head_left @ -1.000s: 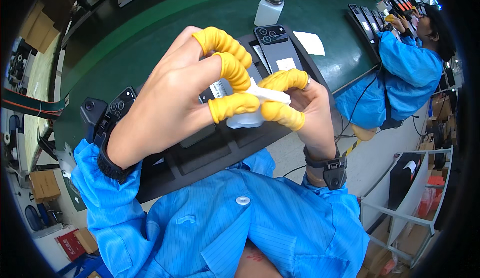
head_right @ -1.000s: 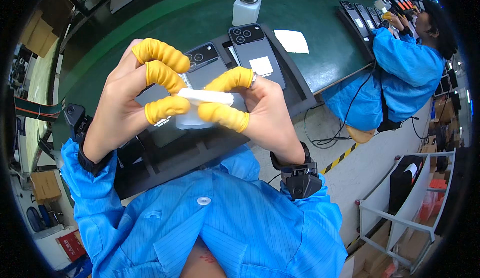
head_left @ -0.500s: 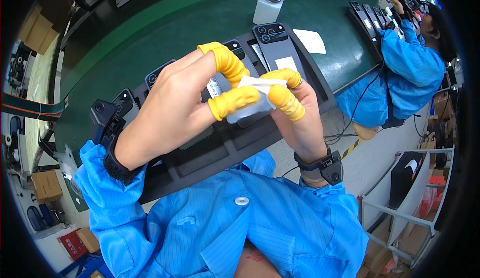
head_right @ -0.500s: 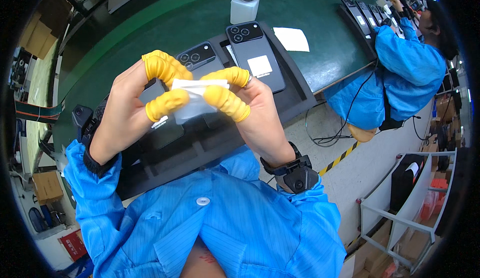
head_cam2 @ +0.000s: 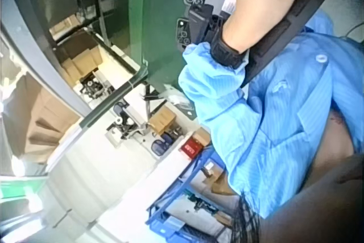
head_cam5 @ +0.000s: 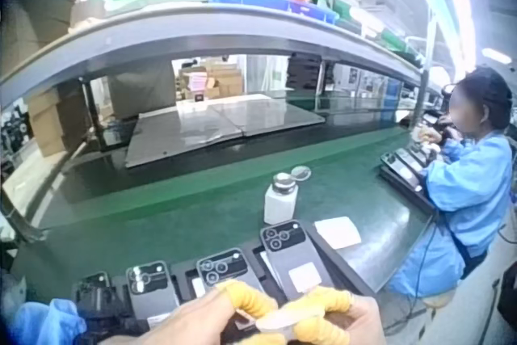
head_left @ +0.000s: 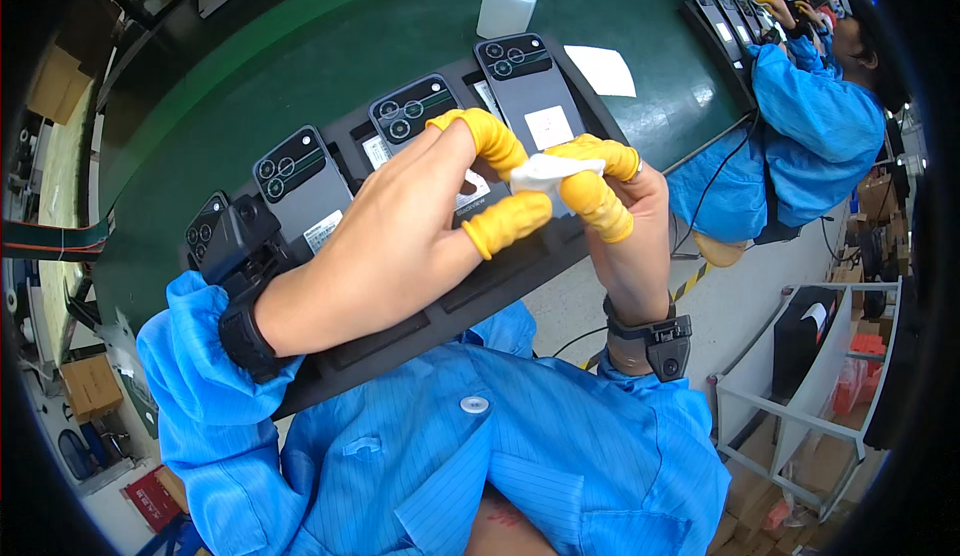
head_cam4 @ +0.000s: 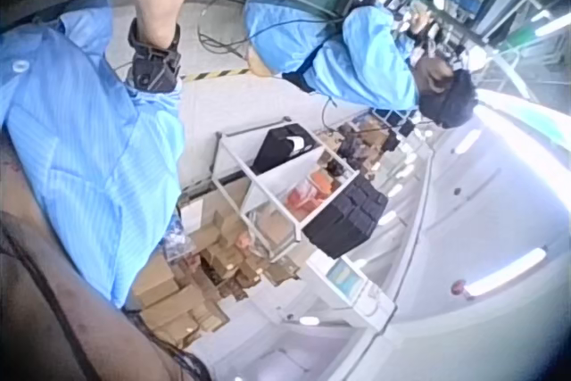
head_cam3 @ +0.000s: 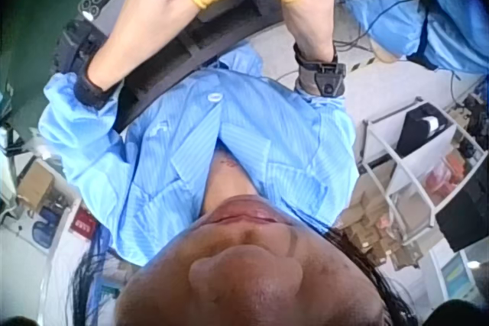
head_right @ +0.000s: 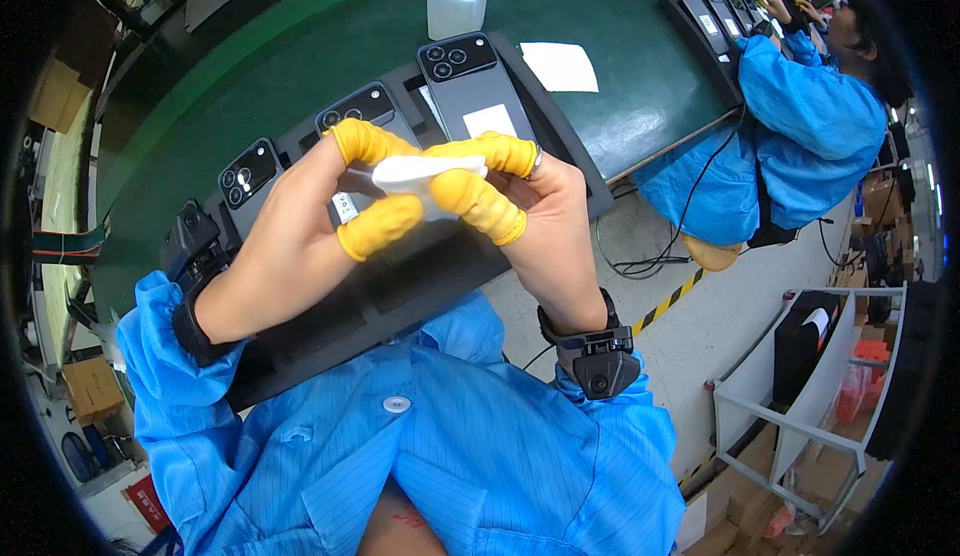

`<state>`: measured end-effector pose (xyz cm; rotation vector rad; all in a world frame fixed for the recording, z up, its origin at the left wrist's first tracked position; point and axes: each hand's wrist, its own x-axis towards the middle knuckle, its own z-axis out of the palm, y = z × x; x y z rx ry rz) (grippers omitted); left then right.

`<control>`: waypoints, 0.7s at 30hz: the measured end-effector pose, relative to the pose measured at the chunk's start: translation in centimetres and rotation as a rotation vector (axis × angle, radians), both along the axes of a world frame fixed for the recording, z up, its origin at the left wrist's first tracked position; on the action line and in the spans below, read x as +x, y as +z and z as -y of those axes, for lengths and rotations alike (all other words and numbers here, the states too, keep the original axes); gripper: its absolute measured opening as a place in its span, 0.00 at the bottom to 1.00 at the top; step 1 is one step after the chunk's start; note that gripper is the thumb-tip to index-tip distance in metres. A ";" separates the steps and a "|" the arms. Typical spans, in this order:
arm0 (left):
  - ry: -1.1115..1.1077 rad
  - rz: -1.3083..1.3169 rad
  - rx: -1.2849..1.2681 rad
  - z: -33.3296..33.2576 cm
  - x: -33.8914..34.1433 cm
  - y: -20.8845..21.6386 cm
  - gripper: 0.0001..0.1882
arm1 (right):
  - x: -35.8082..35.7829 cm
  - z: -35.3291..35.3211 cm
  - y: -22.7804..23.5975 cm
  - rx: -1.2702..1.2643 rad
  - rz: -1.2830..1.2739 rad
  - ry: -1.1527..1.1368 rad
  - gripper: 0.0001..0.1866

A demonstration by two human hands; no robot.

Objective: Cleaning the back surface of multiple smartphones using a cloth and liquid.

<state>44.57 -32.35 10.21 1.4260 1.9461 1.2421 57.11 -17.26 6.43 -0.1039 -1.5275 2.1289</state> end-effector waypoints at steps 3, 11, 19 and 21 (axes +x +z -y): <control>0.033 -0.088 0.137 -0.3 -0.2 -0.3 0.25 | 0.4 -0.4 0.1 0.042 -0.006 -0.018 0.13; 0.008 0.208 0.052 -0.1 -0.5 1.1 0.15 | 0.6 -1.9 -1.1 0.036 -0.150 -0.076 0.19; 0.030 0.158 0.133 0.1 -0.1 1.1 0.15 | -0.5 1.4 0.0 -0.143 0.091 0.183 0.29; 0.026 0.078 0.166 0.2 0.0 1.1 0.15 | -0.5 1.1 -0.9 -0.244 -0.010 0.202 0.23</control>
